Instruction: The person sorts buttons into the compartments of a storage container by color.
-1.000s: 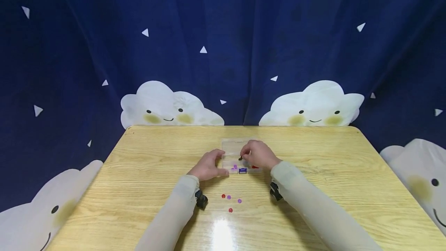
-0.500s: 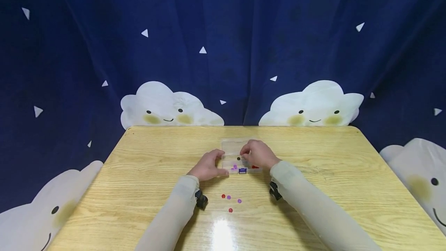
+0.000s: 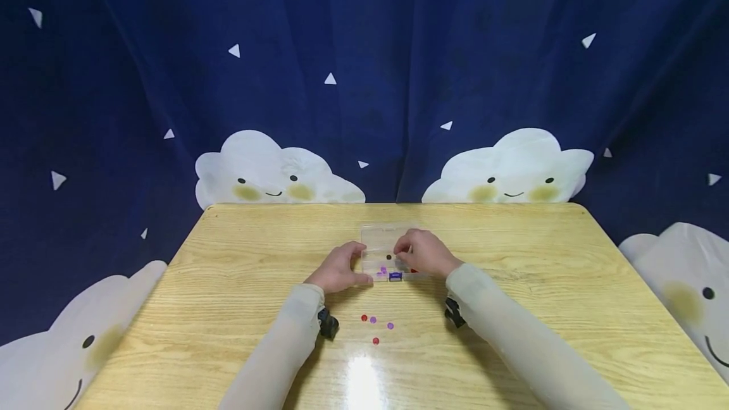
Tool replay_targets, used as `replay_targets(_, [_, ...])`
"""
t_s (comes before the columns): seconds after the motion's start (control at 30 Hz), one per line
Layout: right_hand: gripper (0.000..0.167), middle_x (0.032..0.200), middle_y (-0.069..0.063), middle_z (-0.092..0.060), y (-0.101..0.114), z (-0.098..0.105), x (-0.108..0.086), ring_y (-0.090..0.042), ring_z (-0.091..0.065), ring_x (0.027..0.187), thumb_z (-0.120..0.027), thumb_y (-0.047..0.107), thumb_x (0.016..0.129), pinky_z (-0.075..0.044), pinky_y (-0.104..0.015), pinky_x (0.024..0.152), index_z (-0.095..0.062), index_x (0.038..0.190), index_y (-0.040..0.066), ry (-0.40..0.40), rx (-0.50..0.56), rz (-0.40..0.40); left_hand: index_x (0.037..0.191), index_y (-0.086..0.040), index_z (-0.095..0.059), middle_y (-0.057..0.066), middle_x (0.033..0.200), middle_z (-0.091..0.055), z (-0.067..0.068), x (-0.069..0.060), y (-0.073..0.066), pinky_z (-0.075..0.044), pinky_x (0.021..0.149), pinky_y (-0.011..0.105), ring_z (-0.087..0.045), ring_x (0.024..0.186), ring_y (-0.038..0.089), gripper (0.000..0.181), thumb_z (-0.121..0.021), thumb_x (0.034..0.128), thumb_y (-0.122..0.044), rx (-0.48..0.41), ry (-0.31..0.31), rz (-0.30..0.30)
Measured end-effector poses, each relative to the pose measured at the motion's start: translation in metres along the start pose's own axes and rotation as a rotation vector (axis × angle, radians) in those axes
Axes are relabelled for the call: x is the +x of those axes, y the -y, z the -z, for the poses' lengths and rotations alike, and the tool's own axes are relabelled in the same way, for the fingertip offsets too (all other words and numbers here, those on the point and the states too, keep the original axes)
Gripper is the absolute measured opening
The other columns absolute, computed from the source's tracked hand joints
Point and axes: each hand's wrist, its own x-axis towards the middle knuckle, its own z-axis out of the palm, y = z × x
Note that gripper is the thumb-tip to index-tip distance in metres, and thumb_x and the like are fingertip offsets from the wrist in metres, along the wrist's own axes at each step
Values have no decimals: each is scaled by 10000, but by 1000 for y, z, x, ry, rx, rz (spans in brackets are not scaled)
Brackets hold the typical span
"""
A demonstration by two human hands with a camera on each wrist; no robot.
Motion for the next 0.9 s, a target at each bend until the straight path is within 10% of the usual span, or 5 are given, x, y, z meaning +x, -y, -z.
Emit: replay_targets(0.9, [102,924,60,-669,20,4,-45,-83,-599,832,-696,86,893,-532,-254,776,-776,933,134,36,70,253,1406,-72,-503,159,1368,-578,0,-1,-3,-427,1121,467,-527,1292,313,750,-857,770,-256,9,-4,7])
